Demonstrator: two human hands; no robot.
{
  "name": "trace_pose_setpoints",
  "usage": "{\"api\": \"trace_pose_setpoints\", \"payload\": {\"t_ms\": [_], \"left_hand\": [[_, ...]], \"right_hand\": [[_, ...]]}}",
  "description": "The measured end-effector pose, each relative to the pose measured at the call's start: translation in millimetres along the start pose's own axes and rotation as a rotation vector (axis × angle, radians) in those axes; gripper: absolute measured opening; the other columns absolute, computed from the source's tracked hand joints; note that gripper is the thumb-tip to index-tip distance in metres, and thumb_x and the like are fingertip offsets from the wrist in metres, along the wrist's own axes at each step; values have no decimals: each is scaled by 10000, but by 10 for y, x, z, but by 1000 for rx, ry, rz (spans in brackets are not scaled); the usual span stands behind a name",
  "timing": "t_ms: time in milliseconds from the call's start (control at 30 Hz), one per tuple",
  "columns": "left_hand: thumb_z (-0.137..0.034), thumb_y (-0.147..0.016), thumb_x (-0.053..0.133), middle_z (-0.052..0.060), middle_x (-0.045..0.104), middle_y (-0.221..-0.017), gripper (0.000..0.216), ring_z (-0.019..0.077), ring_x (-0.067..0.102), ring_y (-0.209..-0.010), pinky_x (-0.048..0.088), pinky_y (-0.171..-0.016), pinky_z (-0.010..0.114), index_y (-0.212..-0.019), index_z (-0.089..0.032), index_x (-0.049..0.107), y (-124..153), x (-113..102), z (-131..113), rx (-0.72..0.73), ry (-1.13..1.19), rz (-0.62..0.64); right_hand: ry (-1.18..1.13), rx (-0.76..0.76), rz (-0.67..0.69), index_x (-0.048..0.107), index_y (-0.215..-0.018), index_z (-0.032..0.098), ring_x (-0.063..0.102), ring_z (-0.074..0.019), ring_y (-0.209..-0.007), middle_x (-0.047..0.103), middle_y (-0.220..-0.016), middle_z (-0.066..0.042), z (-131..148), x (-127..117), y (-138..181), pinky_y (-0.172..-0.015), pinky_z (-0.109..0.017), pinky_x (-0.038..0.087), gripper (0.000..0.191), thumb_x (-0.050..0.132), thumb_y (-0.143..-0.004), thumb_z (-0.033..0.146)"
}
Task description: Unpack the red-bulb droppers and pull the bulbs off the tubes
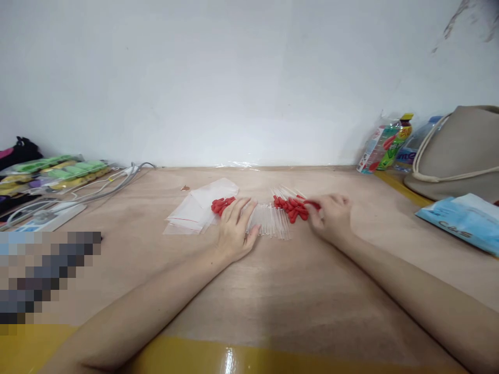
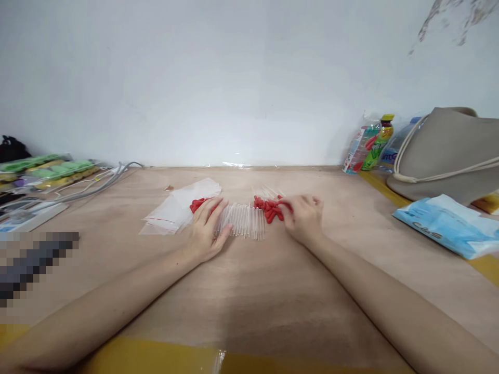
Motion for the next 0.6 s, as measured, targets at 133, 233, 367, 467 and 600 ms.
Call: {"api": "trace_pose_setpoints", "payload": {"t_ms": [133,233,367,467,600], "left_hand": [[-257,-836,510,117,514,-1256,385,272,420,-1210,310,-1007,477,-1212,-182,486,-4,6,3,130,-86,27],[-236,-853,501,58,602,-1156,225,247,479,-1167,277,-1029,505,-1062,-210,582,-3,34,-25,230,-97,93],[-190,-866,485,28,672,-1004,144,206,568,-1059,308,-1027,489,-922,-186,616,-14,67,-60,250,-67,118],[-190,-864,489,27,684,-961,136,197,592,-1022,339,-1020,470,-913,-174,615,-20,77,-72,276,-40,106],[-173,-859,492,29,687,-944,124,192,597,-1014,328,-1045,467,-901,-158,608,-10,56,-74,315,-11,114]], "right_hand": [[-109,-284,37,607,-776,214,557,-146,-716,682,-734,13,469,-62,56,-782,-358,266,81,538,-816,226],[-164,-342,52,599,-794,208,545,-130,-691,677,-725,26,591,-69,72,-763,-347,278,68,537,-823,213],[-193,-362,98,611,-861,211,552,-139,-734,681,-785,12,580,-17,91,-791,-355,285,88,546,-825,257],[-202,-394,93,613,-965,224,566,-157,-814,689,-867,2,564,24,100,-822,-366,288,178,575,-811,307],[-220,-441,105,638,-903,238,570,-147,-802,697,-806,25,583,19,108,-840,-372,291,118,562,-831,292]]}}
Point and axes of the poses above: each hand's wrist, its own y-axis away from the middle knuckle, its own x-axis out of the palm, z = x × y, the point moved 1 cm from there along -y, towards the middle knuckle
